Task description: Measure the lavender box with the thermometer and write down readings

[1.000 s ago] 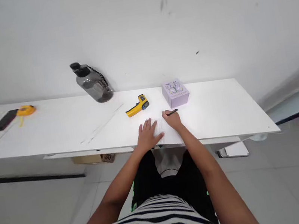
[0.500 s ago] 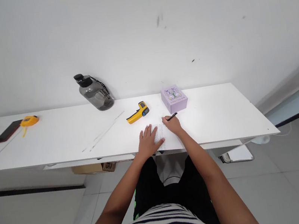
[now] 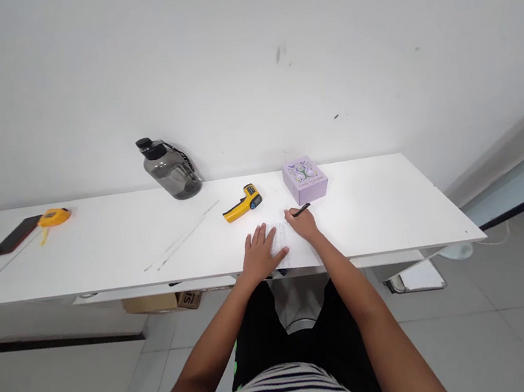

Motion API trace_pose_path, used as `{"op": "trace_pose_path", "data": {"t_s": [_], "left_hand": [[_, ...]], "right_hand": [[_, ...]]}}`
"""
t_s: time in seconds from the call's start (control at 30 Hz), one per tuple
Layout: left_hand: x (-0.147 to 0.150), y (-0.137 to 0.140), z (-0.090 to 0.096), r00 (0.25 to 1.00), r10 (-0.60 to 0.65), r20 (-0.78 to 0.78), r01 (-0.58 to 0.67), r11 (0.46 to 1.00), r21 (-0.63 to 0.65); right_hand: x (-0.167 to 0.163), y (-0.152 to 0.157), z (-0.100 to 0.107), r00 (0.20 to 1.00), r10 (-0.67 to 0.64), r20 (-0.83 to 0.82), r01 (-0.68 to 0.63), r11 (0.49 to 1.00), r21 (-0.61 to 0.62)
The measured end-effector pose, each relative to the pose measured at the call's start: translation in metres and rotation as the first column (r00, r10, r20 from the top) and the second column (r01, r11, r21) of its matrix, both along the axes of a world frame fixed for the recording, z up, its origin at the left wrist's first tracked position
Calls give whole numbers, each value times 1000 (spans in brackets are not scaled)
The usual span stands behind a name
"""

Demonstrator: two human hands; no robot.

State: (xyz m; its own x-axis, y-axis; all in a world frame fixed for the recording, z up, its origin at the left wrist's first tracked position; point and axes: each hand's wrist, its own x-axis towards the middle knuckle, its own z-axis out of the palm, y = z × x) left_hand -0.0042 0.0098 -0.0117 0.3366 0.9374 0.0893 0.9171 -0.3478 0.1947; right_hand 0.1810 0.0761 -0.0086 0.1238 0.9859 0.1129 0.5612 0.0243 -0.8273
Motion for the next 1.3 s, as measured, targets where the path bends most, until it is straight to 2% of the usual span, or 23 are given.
{"op": "trace_pose_path", "data": {"t_s": [0.37,0.6,0.7,0.9,1.3], "left_hand": [[3,1,2,1000,-2,-3,2,1000,-19],[2,1,-3,1000,-9,19,9,1000,21],[3,1,-6,998,38,59,-41,998,45],[6,2,-8,968,220,118,-232,968,94],[4,2,-5,970,210,120,-220,972,80]], "right_hand": [[4,2,-1,1000,18,-4,-18,1000,3],[5,0,0,1000,-4,-13,4,1000,18],[5,0,1,1000,-21,-12,21,1000,17],[5,-1,2,1000,-18,-15,18,1000,10],[5,-1,1,996,-35,-78,35,999,-2]]}}
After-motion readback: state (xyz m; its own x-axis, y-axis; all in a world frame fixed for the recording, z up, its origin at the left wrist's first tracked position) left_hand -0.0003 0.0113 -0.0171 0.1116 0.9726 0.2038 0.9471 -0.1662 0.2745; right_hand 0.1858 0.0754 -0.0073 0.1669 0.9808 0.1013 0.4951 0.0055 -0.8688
